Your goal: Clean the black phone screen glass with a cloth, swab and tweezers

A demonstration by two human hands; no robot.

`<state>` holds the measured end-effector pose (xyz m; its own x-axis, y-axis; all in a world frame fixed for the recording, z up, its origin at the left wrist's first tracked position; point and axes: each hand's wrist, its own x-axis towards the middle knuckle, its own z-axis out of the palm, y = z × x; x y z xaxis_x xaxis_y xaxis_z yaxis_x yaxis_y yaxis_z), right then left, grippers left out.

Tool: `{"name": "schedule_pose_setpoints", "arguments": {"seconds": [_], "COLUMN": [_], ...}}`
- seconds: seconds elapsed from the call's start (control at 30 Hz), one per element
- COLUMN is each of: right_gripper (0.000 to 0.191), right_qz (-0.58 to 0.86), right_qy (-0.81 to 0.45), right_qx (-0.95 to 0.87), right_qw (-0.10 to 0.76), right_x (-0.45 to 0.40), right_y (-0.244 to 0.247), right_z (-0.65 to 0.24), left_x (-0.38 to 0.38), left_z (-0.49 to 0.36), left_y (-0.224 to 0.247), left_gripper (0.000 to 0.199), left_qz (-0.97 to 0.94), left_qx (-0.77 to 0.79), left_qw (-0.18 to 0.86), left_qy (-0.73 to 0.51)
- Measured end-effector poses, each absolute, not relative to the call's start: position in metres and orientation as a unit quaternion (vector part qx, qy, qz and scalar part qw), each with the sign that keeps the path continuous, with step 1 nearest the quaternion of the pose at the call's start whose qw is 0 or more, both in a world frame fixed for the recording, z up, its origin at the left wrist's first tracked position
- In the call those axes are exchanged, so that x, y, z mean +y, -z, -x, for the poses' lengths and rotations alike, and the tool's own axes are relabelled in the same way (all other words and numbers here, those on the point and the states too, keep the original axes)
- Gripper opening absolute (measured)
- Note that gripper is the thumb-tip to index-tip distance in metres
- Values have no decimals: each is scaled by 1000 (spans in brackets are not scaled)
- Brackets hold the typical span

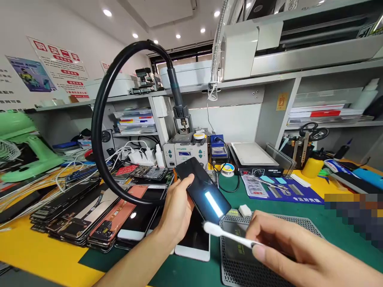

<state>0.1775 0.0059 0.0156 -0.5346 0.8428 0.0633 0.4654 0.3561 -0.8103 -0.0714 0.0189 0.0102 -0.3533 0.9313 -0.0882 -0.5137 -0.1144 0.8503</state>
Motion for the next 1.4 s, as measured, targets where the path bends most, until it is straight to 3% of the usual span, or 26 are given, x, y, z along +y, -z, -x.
{"name": "schedule_pose_setpoints", "arguments": {"seconds": [0.1,0.27,0.37,0.5,0.6,0.73,0.83,1.0,1.13,1.4], "right_gripper": [34,40,43,45,44,46,44,40,41,47], "right_qz": [409,445,478,526,499,447,451,461,473,500], "right_qy": [-403,-398,-353,-265,-332,-468,-456,-410,-385,-324], "right_qx": [-803,-789,-787,-765,-744,-726,-748,-769,-765,-738], "right_qw": [158,143,165,263,297,232,172,168,206,316], "right_x": [4,15,27,44,44,29,21,23,31,49], "right_y": [-12,-11,-9,-12,-19,-20,-8,11,5,-7], "right_z": [-164,-165,-173,-181,-180,-177,-179,-184,-183,-180], "left_x": [18,15,17,18,16,14,12,9,7,11], "left_z": [69,67,70,71,68,64,62,60,60,64], "left_y": [-13,-18,-18,-17,-17,-19,-19,-18,-17,-17], "left_gripper": [25,16,16,18,20,17,18,29,36,21], "left_qz": [-235,-226,-224,-225,-229,-236,-236,-243,-251,-259], "left_qx": [404,370,367,375,380,377,382,390,405,362], "left_qw": [529,545,537,526,516,505,508,511,500,517], "left_qy": [-708,-718,-726,-730,-733,-740,-735,-727,-723,-731]}}
